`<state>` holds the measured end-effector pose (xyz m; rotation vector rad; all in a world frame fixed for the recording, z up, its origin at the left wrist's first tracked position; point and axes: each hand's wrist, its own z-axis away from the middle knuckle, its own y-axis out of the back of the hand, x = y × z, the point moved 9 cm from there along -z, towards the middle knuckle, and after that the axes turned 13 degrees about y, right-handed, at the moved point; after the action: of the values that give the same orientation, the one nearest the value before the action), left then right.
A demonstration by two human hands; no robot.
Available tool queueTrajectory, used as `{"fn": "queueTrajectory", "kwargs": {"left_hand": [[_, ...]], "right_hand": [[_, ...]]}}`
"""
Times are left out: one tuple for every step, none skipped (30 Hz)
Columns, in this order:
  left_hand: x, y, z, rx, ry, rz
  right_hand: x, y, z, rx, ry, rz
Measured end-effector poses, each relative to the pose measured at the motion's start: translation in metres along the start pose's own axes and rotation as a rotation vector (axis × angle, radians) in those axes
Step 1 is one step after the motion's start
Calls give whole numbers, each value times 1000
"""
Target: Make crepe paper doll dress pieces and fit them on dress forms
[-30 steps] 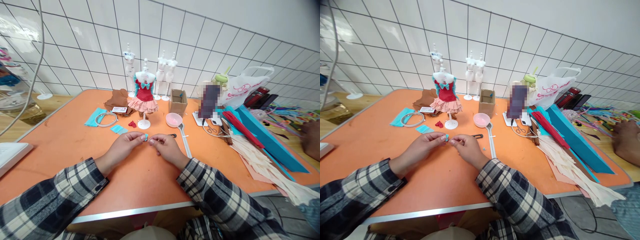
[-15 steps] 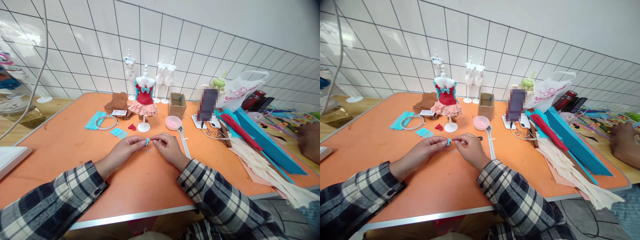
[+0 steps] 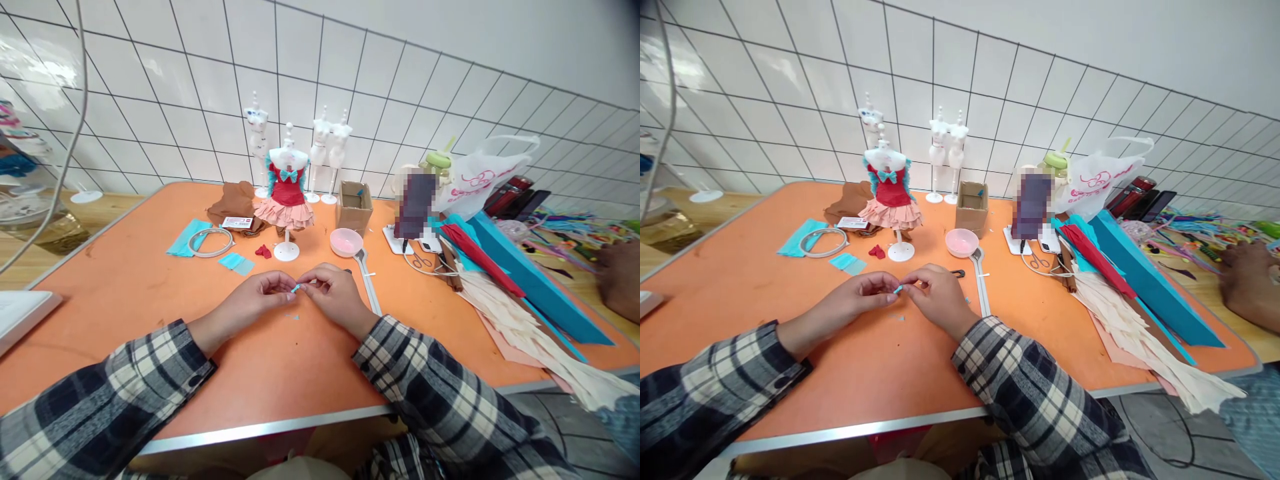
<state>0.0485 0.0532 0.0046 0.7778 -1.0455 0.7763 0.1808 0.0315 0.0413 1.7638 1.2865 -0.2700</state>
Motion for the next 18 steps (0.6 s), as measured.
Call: {"fn": "queueTrajectory", "kwargs": {"left_hand": [[1,2,0,37,-7,-36],[2,4,0,74,-13,-68],[3,5,0,104,-16,-95],[3,6,0,127,-18,-115],[4,7,1,139,-17,-128],[4,7,1,144,-15,-137],[3,6,1,145,-11,-143],[3,6,1,147,-8,-149],[3,7,2,152,-7,-156],[4,7,2,160,-8,-162],[4,8,3,166,-8,-166],[5,8,3,173,-10,-167],[6,8,3,176,-12,-169],[7,8,3,175,-15,-173],[8,7,3,169,-19,-179],[9,5,3,162,-23,-191],[10,4,3,155,-27,-209],[10,3,4,151,-33,-231]], "right_hand": [[3,0,1,12,-32,-9],[6,0,1,28,-62,-21],[9,0,2,46,-91,-37],[12,0,3,66,-122,-59],[15,-1,4,79,-157,-88],[19,-4,6,83,-194,-125],[22,-7,7,81,-228,-165],[24,-10,9,75,-260,-203],[26,-13,10,67,-287,-235],[27,-15,11,57,-309,-259],[28,-18,12,43,-323,-276],[28,-19,13,29,-330,-285],[28,-20,13,15,-330,-286],[27,-20,13,5,-319,-275],[26,-19,12,2,-299,-251],[23,-18,11,-2,-270,-214],[21,-16,10,-6,-238,-170],[19,-15,9,-14,-208,-124]]}}
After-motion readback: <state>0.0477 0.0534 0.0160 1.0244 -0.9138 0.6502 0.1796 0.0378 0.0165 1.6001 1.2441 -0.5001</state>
